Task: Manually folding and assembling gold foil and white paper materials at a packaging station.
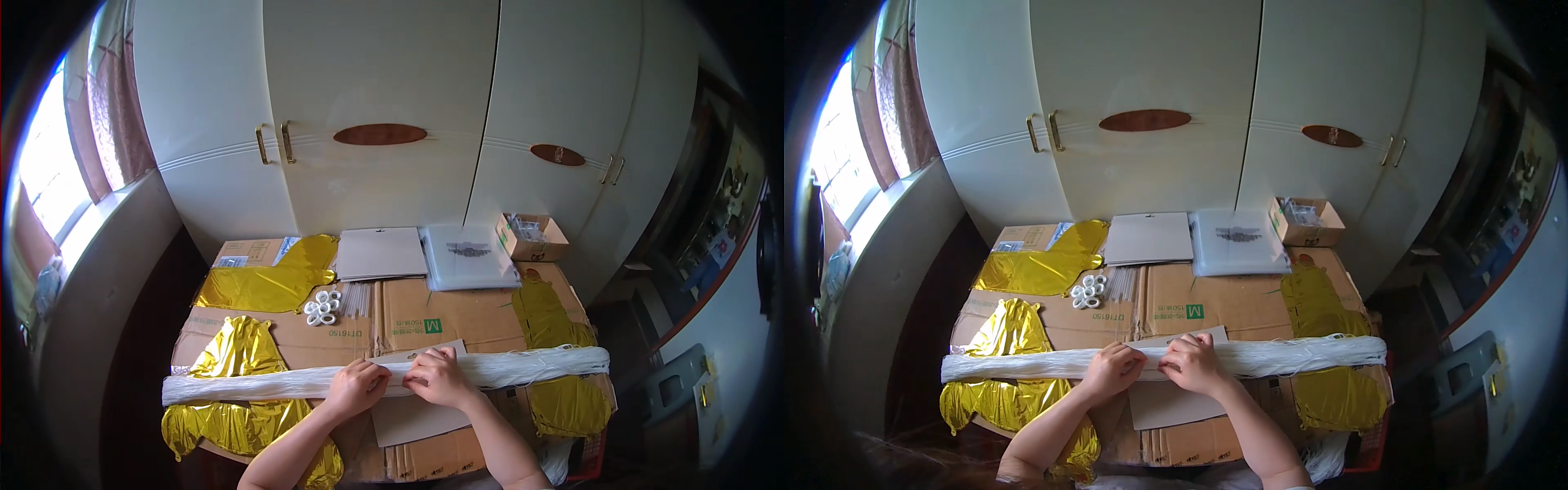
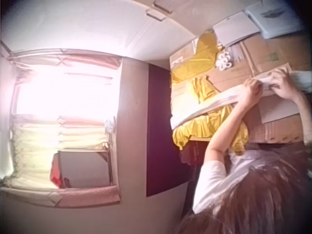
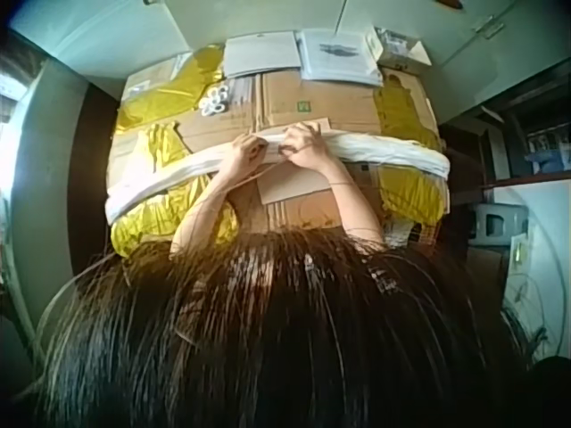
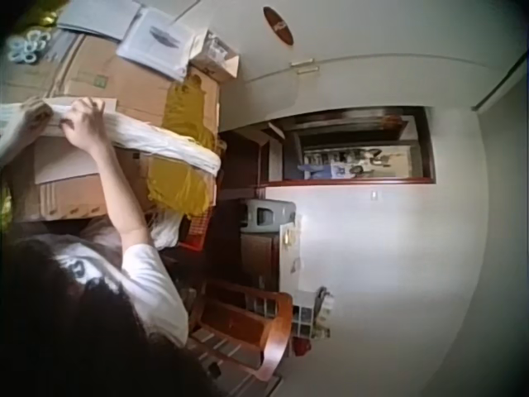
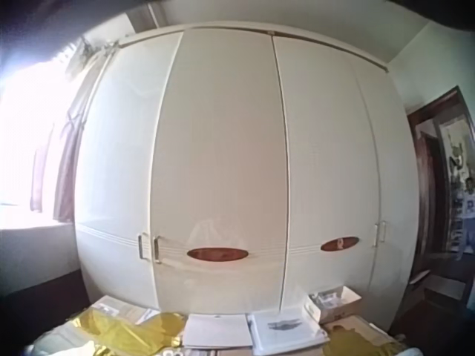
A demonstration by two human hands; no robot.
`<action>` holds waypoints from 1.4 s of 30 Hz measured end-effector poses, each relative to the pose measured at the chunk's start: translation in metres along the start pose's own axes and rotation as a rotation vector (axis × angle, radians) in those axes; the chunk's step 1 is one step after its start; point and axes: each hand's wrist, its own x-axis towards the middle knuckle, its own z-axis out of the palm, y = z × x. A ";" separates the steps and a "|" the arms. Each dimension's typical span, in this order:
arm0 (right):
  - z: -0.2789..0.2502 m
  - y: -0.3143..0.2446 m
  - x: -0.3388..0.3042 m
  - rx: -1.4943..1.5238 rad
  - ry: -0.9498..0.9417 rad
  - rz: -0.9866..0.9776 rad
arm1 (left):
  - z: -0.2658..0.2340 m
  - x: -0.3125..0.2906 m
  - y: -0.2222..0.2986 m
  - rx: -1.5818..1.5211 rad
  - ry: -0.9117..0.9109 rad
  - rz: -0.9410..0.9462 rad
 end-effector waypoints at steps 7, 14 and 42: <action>-0.010 -0.005 0.004 0.150 0.094 0.011 | -0.003 0.002 0.006 0.056 0.045 0.113; -0.010 -0.011 0.006 0.167 0.165 0.013 | -0.011 -0.002 0.005 0.057 0.083 0.099; 0.015 -0.039 -0.001 0.997 0.052 0.048 | -0.009 -0.009 -0.003 -0.755 -0.013 0.021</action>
